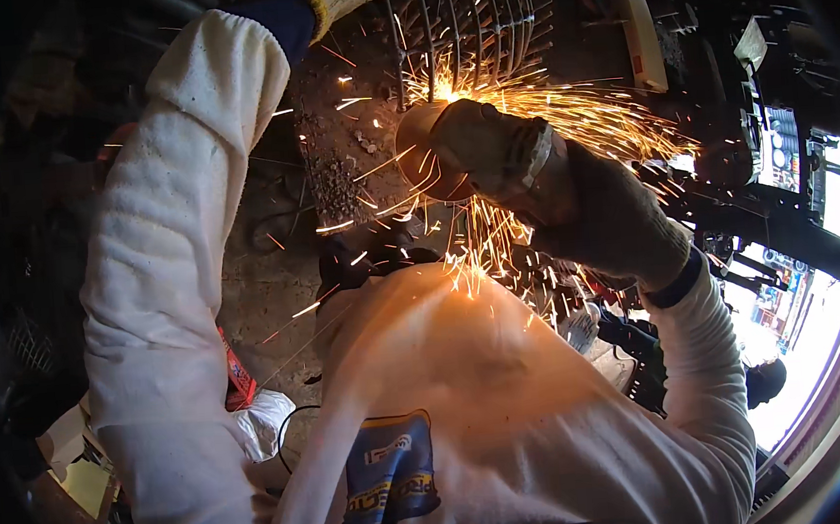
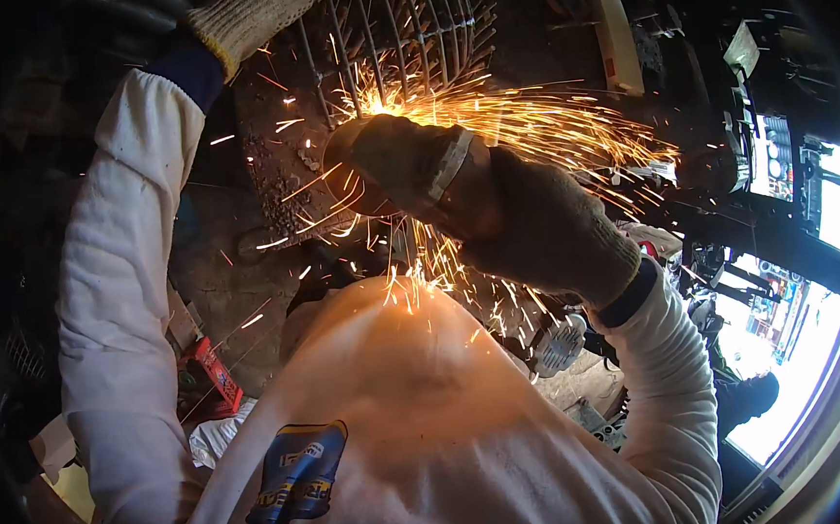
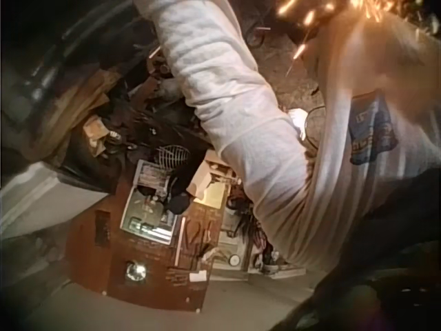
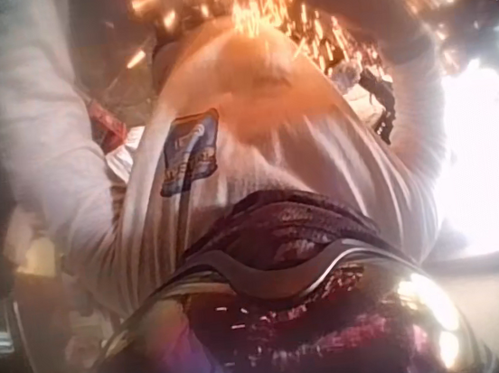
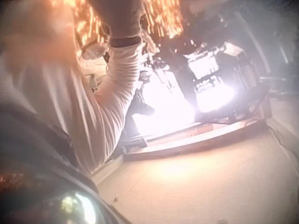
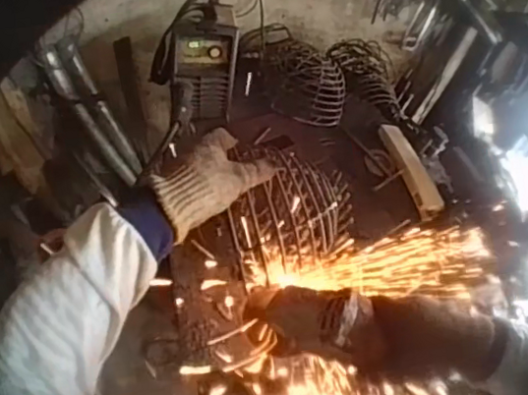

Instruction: The person shapes a curved metal mesh structure by hand and with a hammer, then uses a handheld angle grinder to smooth or cut edges, resulting in sparks.

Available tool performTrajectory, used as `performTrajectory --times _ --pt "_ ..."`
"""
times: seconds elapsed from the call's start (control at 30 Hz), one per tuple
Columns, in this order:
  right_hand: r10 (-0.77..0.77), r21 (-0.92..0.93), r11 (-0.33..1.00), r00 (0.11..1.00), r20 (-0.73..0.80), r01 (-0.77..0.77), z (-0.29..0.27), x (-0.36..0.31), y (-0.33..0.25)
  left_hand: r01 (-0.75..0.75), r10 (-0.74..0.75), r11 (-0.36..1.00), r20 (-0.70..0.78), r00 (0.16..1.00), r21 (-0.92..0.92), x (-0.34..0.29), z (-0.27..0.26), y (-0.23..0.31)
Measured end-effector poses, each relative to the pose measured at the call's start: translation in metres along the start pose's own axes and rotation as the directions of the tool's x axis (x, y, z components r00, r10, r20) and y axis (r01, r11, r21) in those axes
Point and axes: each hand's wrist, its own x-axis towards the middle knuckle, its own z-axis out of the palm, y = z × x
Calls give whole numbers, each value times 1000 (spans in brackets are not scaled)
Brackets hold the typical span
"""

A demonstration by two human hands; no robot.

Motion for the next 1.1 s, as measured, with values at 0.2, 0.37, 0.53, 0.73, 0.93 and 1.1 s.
performTrajectory --times 0.2,0.37,0.53,0.73,0.93,1.1 --pt "-71 54 996 997 -22 72 -2 0 -8 -184 184 973 14 983 139 16 -18 -19" --pt "-245 33 967 960 -134 252 8 4 7 -29 185 728 -156 970 685 5 -3 -4" --pt "-79 43 996 992 -98 84 5 0 -7 -257 244 948 90 966 186 27 -27 -28" --pt "12 106 994 999 -32 -9 10 -16 -5 -164 336 509 -19 942 845 -23 -5 2" --pt "142 672 740 985 -101 -38 37 -42 47 -156 234 637 4 972 755 -17 -40 10" --pt "294 889 433 908 -298 151 72 -62 78 -461 584 731 -111 804 504 -87 -78 3"
